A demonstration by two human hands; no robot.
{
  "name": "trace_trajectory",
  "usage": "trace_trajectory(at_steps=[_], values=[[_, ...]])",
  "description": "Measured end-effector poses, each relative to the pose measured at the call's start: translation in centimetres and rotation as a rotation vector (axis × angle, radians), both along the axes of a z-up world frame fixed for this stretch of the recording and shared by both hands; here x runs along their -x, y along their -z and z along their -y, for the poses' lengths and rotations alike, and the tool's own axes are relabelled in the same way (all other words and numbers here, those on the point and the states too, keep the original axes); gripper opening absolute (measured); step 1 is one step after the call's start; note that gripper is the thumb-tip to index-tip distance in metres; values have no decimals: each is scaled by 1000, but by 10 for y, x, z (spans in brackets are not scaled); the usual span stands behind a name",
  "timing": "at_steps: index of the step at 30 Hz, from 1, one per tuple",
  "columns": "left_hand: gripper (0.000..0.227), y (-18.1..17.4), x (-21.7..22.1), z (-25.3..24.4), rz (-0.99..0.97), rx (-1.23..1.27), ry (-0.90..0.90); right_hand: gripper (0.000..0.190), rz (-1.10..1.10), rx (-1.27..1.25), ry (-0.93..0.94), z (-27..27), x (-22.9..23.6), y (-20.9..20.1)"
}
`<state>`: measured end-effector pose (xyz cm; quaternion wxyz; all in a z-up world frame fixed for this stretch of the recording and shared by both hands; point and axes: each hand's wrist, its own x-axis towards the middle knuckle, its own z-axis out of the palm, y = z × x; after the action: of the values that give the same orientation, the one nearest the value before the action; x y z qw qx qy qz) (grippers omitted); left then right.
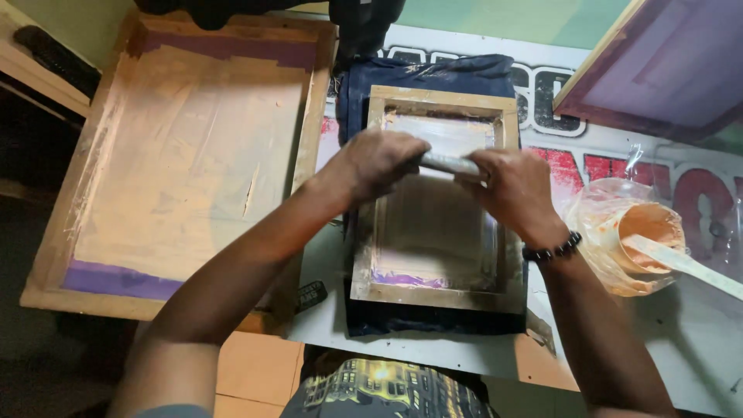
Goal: Screen printing a design onto a t-shirt using a squeegee and screen frame
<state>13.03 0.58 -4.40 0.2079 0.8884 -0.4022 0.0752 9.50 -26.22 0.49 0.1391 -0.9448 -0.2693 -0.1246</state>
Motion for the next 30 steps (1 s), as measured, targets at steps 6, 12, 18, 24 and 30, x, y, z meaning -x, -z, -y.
trace_trajectory(at_steps=[6, 12, 18, 24, 30], values=[[28, 20, -43, -10, 76, 53, -61, 30, 138, 85, 62, 1, -74, 79], [24, 25, 22, -18, -33, 86, -25, 22, 38, 251, 81, -13, -11, 64], [28, -13, 99, -10, -86, -49, 9, 14, -21, 136, 7, -7, 62, 50], [41, -45, 142, -3, -245, -121, 25, 20, -101, 128, -64, 7, 89, 27], [29, -24, 55, 11, 153, 1, -105, 39, 91, 28, 22, 10, 23, 27]])
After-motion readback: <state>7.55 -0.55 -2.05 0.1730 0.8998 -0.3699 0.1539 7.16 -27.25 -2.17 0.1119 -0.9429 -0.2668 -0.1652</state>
